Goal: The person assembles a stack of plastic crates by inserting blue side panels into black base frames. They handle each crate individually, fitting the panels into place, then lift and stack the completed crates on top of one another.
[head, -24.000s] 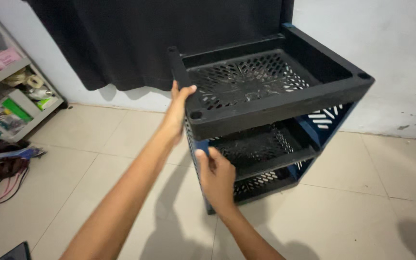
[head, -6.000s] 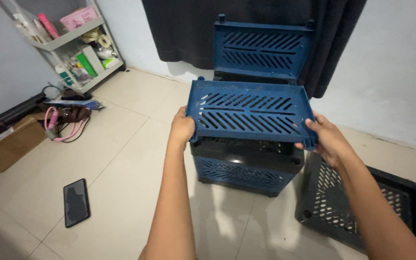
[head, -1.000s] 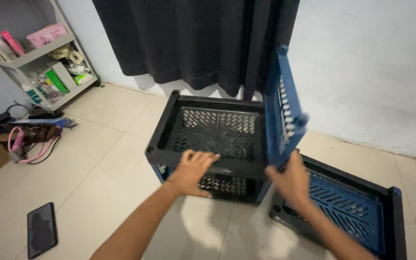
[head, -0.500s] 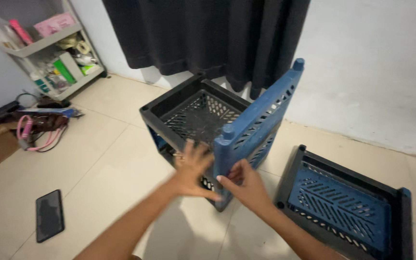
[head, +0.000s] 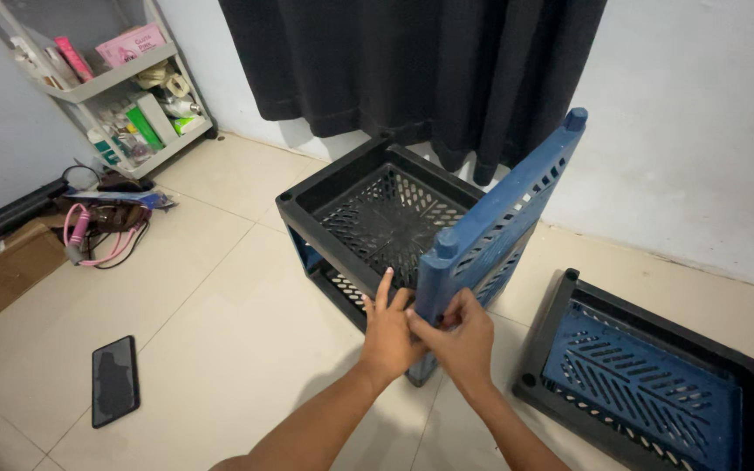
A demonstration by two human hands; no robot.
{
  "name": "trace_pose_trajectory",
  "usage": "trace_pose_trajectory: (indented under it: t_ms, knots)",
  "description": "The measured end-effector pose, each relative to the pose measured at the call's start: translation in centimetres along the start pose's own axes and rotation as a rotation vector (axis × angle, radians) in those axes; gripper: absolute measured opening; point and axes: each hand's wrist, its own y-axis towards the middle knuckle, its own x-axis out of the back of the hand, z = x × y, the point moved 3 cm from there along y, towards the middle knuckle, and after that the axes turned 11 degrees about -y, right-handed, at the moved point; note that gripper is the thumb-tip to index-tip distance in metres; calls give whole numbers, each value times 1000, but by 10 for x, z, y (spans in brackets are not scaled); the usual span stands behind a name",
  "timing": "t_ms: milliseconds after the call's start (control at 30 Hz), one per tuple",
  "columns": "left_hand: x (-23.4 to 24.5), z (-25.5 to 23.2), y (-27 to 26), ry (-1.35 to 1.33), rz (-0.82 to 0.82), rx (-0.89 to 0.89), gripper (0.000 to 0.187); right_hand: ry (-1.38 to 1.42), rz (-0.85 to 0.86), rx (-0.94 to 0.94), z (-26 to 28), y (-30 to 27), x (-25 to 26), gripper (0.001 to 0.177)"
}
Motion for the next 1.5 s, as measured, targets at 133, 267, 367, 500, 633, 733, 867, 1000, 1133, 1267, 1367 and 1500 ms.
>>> trace_pose_trajectory:
  t_ms: [133, 267, 367, 500, 633, 733, 867, 1000, 1133, 1267, 1367, 1500]
  knots:
    - [1, -5, 5, -64, -53, -5, 54, 52, 7, 15, -4, 7, -2, 53]
    - [1, 1, 10, -21, -36, -28, 50, -6, 86, 96, -7, 19, 0, 49]
    - [12, 14, 10, -16, -18, -111, 52, -92, 274, 240, -18, 32, 11, 34]
    - [45, 37, 7, -122, 106, -183, 70, -32, -104, 230, -50, 67, 48, 23]
    - [64, 47, -2, -115, 210, -149, 76, 162, -42, 4, -101, 120, 65, 77]
    - [67, 47, -1, -143, 221, -132, 76, 276, 226, -8, -133, 142, 65, 73]
    - [75, 55, 3, -222, 166, -148, 81, 100, 338, -123, -159, 152, 68, 71]
    - [72, 64, 9, -255, 149, -88, 84, 68, 361, -124, -160, 156, 65, 76]
    - [73, 69, 8, -320, 104, -67, 89, 249, 366, -42, -151, 156, 51, 69]
    - [79, 71, 3, -449, 36, -72, 87, 178, 328, -117, -160, 147, 63, 53]
    - [81, 71, 7, -466, -66, -135, 81, 124, 240, -143, -170, 135, 81, 44]
    - [71, 73, 31, -518, -291, 36, 69, 278, 129, 41, -171, 117, 96, 43]
